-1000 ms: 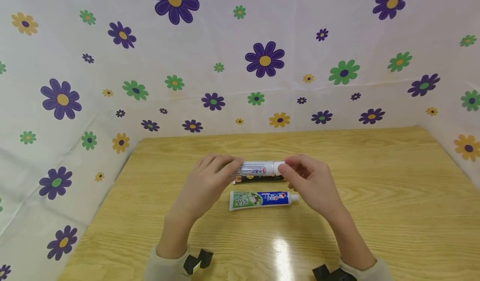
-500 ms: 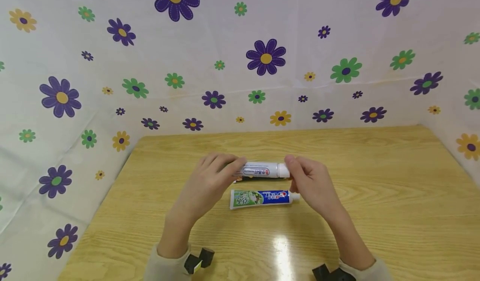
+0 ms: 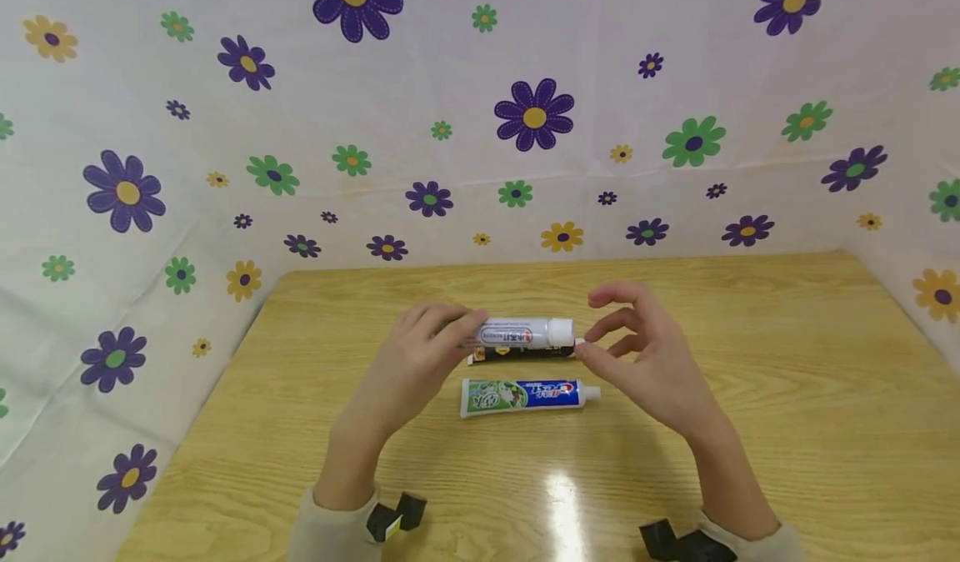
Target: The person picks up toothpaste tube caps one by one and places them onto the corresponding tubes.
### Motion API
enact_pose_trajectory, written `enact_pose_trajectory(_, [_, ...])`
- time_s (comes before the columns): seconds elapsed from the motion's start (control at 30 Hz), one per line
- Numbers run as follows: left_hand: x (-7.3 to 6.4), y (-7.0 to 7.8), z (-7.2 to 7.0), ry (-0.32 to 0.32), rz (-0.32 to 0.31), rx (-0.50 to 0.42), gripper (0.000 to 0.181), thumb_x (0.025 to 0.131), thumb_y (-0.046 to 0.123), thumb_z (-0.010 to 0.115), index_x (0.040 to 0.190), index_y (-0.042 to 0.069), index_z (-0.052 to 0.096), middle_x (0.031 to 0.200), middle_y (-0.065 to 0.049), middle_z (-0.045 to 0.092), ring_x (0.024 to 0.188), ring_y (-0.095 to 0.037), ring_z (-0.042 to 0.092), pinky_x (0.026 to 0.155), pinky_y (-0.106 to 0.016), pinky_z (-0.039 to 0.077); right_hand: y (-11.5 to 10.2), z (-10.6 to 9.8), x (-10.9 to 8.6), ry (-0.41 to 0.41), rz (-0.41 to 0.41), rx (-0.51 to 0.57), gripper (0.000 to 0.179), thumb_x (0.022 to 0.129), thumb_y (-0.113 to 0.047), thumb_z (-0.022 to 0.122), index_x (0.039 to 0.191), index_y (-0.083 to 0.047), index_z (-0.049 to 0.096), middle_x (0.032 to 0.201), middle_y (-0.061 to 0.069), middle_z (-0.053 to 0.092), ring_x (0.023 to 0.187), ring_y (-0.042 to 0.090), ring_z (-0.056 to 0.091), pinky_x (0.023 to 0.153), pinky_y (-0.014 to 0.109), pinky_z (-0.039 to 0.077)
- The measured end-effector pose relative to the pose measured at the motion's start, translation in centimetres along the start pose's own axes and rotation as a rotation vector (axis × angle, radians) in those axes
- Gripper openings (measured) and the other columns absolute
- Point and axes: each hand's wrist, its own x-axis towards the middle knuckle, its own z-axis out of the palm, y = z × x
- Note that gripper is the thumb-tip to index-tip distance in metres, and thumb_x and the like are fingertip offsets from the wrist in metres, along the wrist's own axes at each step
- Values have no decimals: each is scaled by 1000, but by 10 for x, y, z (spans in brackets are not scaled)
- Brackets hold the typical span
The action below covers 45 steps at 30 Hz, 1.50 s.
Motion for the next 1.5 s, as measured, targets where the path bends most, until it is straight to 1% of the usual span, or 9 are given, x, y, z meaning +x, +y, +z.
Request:
enact_pose_trajectory(0.1, [0,0,0,-9,-6,-18,43,88,6,76,129,11,63,116,-7,65,108,-24,60,96,-41,49,-1,-2,-1,-40,-65,-30,56,77,20,72,125,-2,53,112,-1,59,82,10,65,69,20,54])
enact_pose_trajectory(0.27, [0,1,-1,-28,-13,-26,46,88,7,76,131,12,62,117,-6,65,108,-23,59,98,-41,48,-1,1,-1,-89,-109,-85,49,77,18,73,117,-7,58,99,0,61,78,10,64,65,21,55])
enact_pose_trajectory(0.5, [1,3,-1,-32,-10,-21,42,90,8,74,130,12,63,116,-6,65,108,-23,60,99,-42,48,-2,1,-1,-95,-128,-76,44,78,19,72,111,-8,60,104,0,59,79,10,63,63,21,54])
enact_pose_trajectory(0.6, [1,2,-1,-31,-6,-19,40,91,8,73,129,12,63,116,-6,65,108,-23,60,99,-42,48,-2,1,-1,-103,-99,-67,41,80,16,72,111,-9,60,100,0,60,77,11,63,61,22,54])
enact_pose_trajectory(0.8, [2,2,-1,-28,-3,-15,38,92,9,71,128,13,62,115,-6,65,107,-23,60,99,-41,48,-1,-1,-1,-137,26,0,31,87,8,70,112,-8,58,92,4,62,69,16,63,57,26,55])
enact_pose_trajectory(0.87, [2,2,-1,-27,-1,-10,37,92,10,71,128,13,62,115,-5,65,107,-23,60,99,-41,47,-1,-1,-1,-145,48,19,28,89,7,68,112,-6,58,91,5,62,68,18,63,56,27,55])
enact_pose_trajectory(1.17, [2,3,-2,-19,14,23,35,93,10,70,126,13,62,114,-5,65,105,-22,60,99,-41,47,-2,0,0,-139,103,8,16,94,1,65,108,1,58,86,7,62,67,16,63,57,28,56])
enact_pose_trajectory(1.33, [2,3,-2,-19,12,21,36,91,10,72,126,13,63,114,-5,65,105,-22,60,99,-41,47,1,2,0,-136,130,-21,9,97,-4,62,104,0,58,85,7,62,67,16,63,57,28,55])
enact_pose_trajectory(1.5, [2,3,-2,-24,11,24,35,92,11,71,126,14,63,114,-5,65,105,-21,60,100,-40,47,4,4,-1,-125,131,-54,6,99,-6,60,103,-1,60,83,3,61,66,14,61,56,27,53])
